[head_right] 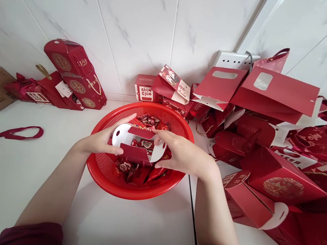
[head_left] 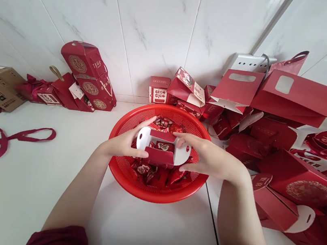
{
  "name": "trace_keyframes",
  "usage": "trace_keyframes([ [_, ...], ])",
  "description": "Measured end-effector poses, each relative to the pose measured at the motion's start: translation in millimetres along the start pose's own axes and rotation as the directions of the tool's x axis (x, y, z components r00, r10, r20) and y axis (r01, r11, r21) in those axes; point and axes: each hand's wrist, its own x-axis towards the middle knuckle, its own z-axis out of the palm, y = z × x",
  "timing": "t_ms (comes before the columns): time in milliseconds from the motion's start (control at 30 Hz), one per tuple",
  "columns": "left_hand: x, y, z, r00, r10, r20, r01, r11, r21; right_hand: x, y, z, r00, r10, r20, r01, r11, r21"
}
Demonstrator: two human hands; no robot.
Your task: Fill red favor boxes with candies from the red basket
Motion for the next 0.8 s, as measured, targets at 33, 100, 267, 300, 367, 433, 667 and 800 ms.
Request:
trace_keyframes([
  [33,0.0,0.5,-0.3,1.000,0.004,-0.010,-0.004,0.999,0.032,0.1,-1.0,0.5,1.000,0.018,-0.010,-0.018,1.000,-0.003],
  [100,0.2,0.5,-0.7,0.999,0.023,-0.027,-0.020,0.994,0.107,0.1,-3.3,1.3,0.999,0.028,-0.026,-0.028,1.000,-0.004],
  [267,0.7,-2.7,-1.2,0.998,0.060,-0.037,-0.050,0.974,0.220,1.1,-9.3,3.9,0.998,0.006,-0.061,-0.006,1.000,-0.011],
  [300,0.6,-3.4,-1.3,0.998,0.052,-0.037,-0.042,0.972,0.231,1.5,-10.2,4.4,0.997,0.000,-0.080,-0.001,1.000,-0.010],
  [367,0.5,-4.3,-1.5,0.998,0.028,-0.047,-0.015,0.967,0.253,2.3,-10.9,5.3,0.995,-0.012,-0.094,0.011,1.000,-0.012],
  [433,0.4,-4.4,-1.6,0.998,0.003,-0.061,0.014,0.962,0.273,3.0,-10.2,5.9,0.998,-0.010,-0.066,0.007,0.999,-0.039],
  [667,1.4,-4.7,-0.7,0.998,-0.022,-0.064,0.040,0.955,0.292,5.0,-6.9,8.9,1.000,0.026,-0.010,-0.026,0.995,-0.101],
  [800,1.3,-4.7,0.3,0.998,-0.019,-0.066,0.037,0.959,0.280,5.1,-9.6,9.7,1.000,0.026,-0.003,-0.026,0.994,-0.105],
])
